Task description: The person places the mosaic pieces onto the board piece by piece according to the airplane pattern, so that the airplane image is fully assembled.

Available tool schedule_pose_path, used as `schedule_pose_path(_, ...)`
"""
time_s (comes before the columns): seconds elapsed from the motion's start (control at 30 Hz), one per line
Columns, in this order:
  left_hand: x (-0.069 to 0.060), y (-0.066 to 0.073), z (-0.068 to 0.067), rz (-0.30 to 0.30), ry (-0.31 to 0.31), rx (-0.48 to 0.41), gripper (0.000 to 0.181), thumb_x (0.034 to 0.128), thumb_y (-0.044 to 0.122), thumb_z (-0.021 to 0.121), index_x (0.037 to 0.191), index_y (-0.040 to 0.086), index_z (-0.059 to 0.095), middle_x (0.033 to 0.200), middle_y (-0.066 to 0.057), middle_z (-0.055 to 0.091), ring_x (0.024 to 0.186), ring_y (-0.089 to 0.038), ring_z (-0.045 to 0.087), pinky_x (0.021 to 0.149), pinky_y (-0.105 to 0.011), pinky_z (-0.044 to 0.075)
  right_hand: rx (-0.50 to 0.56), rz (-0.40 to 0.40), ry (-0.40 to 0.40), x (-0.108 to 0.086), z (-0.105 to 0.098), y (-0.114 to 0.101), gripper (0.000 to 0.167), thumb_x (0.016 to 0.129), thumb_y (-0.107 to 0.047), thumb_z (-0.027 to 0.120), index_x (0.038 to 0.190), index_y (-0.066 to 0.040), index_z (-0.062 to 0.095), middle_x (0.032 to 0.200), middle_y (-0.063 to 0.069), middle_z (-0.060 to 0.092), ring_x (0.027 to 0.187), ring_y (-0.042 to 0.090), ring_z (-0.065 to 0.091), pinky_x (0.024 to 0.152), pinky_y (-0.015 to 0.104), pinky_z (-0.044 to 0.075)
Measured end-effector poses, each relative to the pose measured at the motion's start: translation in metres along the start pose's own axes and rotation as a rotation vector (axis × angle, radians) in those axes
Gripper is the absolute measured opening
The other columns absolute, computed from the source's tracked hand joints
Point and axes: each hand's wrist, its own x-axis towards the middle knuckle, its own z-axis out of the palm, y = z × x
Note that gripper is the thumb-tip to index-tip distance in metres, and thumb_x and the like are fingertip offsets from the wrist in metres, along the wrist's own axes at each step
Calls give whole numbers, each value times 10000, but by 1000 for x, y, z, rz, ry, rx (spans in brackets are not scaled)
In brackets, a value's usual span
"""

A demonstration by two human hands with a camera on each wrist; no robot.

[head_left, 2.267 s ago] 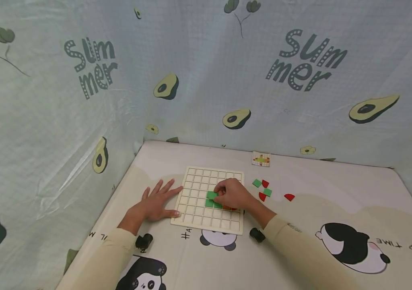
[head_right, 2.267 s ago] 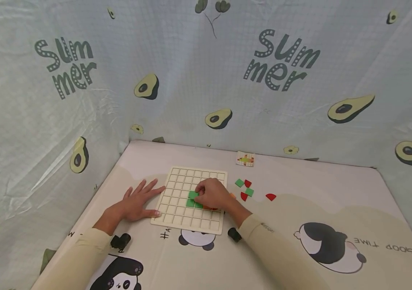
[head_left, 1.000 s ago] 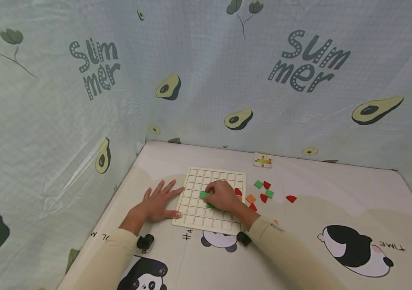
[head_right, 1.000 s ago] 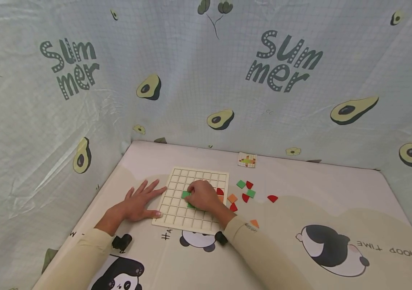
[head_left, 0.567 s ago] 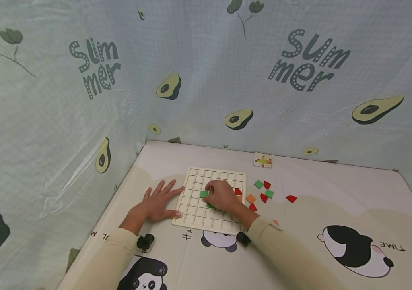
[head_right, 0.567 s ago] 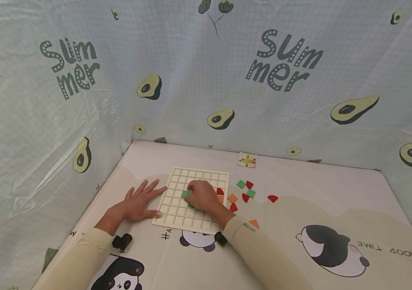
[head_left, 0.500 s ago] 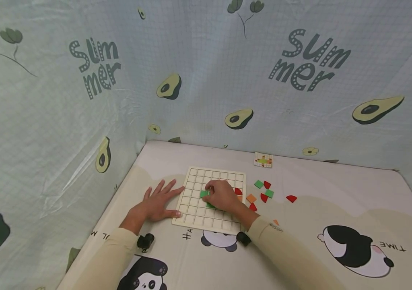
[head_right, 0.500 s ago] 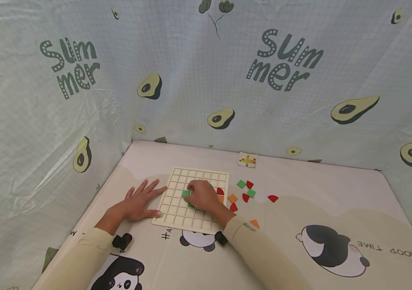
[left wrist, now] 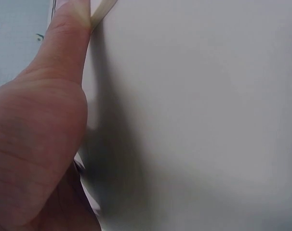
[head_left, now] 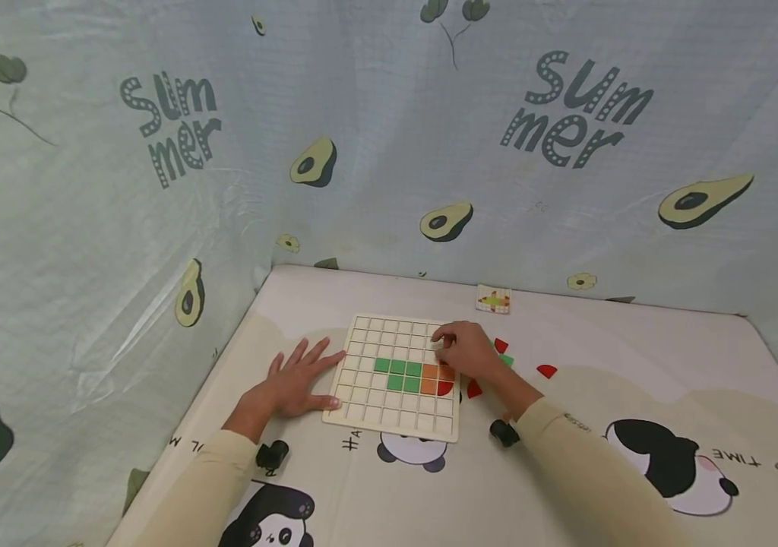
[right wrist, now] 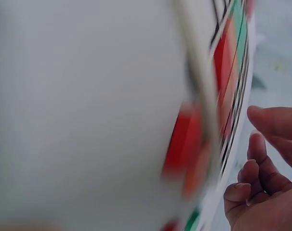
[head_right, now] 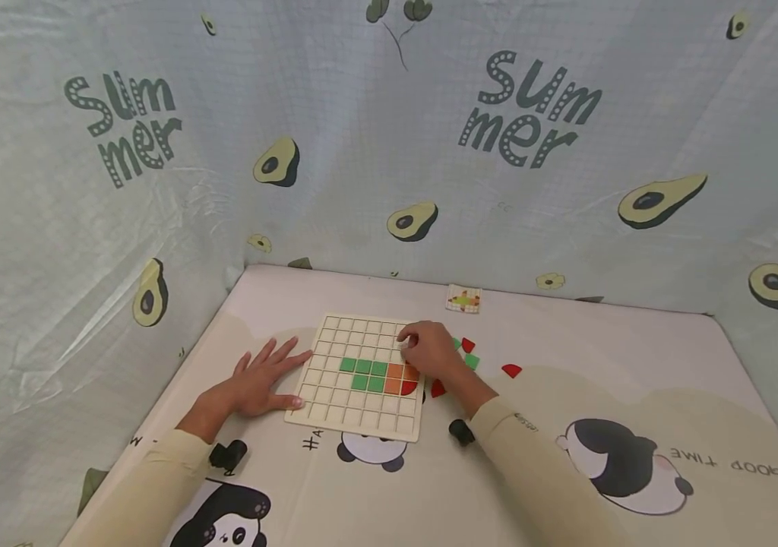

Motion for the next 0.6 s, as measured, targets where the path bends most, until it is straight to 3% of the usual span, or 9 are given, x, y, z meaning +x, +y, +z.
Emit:
schedule_pose_path(0.3, -1, 1, -2, -1, -2, 2, 894, 905, 569, 739, 1642, 278, 325, 1769, -125, 138, 1617, -498, 65, 1219, -783, 82, -135, 116, -20, -5, -55, 48, 317, 879, -102, 702, 1188, -63, 765, 1016, 141, 687, 935, 276, 574, 703, 320, 496)
schedule_pose_path(0.43, -2, 3, -2, -4, -7, -4, 896, 902, 571, 742, 1640, 276, 330, 1768, -124, 143, 1616, -497, 66, 1220, -781, 81, -148, 160, -49, -5, -65, 61, 351, 866, -94, 717, 1213, -59, 754, 1008, 133, 690, 968, 280, 565, 722, 309, 497)
schedule_pose_path(0.6, -1, 3, -3, 6, -6, -5, 891, 906, 568, 738, 1641, 275, 329, 1768, -124, 144, 1617, -496, 64, 1217, -783, 83, -127, 160, -59, -4, -66, 72, 361, 861, -104, 740, 1218, -48, 748, 997, 137, 675, 933, 270, 568, 710, 298, 482)
